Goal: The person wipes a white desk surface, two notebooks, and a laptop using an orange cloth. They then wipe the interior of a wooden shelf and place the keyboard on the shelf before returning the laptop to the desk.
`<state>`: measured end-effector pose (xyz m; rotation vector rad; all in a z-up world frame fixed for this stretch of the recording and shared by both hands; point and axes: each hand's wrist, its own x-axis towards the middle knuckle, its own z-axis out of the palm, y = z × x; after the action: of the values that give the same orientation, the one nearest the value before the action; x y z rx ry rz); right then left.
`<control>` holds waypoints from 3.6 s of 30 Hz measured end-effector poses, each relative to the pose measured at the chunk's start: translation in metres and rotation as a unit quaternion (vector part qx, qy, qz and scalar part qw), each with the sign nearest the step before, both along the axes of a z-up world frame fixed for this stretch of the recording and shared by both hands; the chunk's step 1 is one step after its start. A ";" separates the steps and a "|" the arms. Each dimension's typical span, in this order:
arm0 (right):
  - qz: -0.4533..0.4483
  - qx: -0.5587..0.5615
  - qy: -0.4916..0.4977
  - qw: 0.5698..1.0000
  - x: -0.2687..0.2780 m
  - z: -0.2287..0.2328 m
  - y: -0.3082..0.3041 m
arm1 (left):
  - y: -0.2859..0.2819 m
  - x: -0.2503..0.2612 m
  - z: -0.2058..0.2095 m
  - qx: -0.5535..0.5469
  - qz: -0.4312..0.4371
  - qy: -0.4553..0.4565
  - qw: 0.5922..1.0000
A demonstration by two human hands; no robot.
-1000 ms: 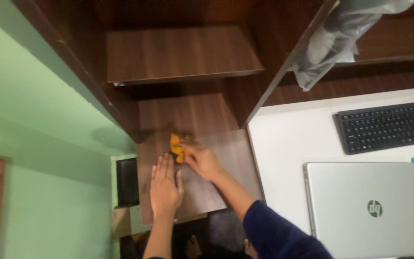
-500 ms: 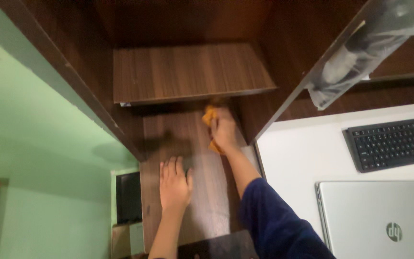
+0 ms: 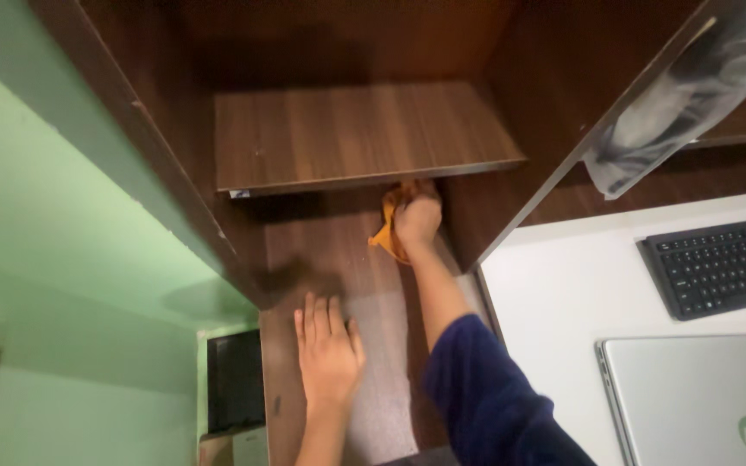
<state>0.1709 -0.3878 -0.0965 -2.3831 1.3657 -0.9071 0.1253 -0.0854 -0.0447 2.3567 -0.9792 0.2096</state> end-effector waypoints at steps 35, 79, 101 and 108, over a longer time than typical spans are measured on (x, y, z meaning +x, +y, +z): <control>0.521 0.047 -0.010 0.852 0.019 0.025 0.151 | 0.028 -0.001 -0.005 -0.323 0.118 -0.060 0.937; 0.601 0.106 -0.011 0.792 -0.038 0.042 0.176 | 0.083 0.006 0.000 -0.283 0.019 0.219 0.934; 0.336 -0.023 -0.045 0.941 -0.201 0.083 0.177 | -0.015 -0.028 0.013 -0.015 -0.197 0.007 0.980; 0.356 0.071 0.008 0.932 -0.224 0.079 0.200 | 0.035 -0.053 -0.007 -0.073 -0.190 0.031 0.979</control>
<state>-0.0527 -0.1873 -0.0177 -2.4718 0.4527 -0.5508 0.0725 -0.0501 -0.0514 1.9866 -1.3120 0.0566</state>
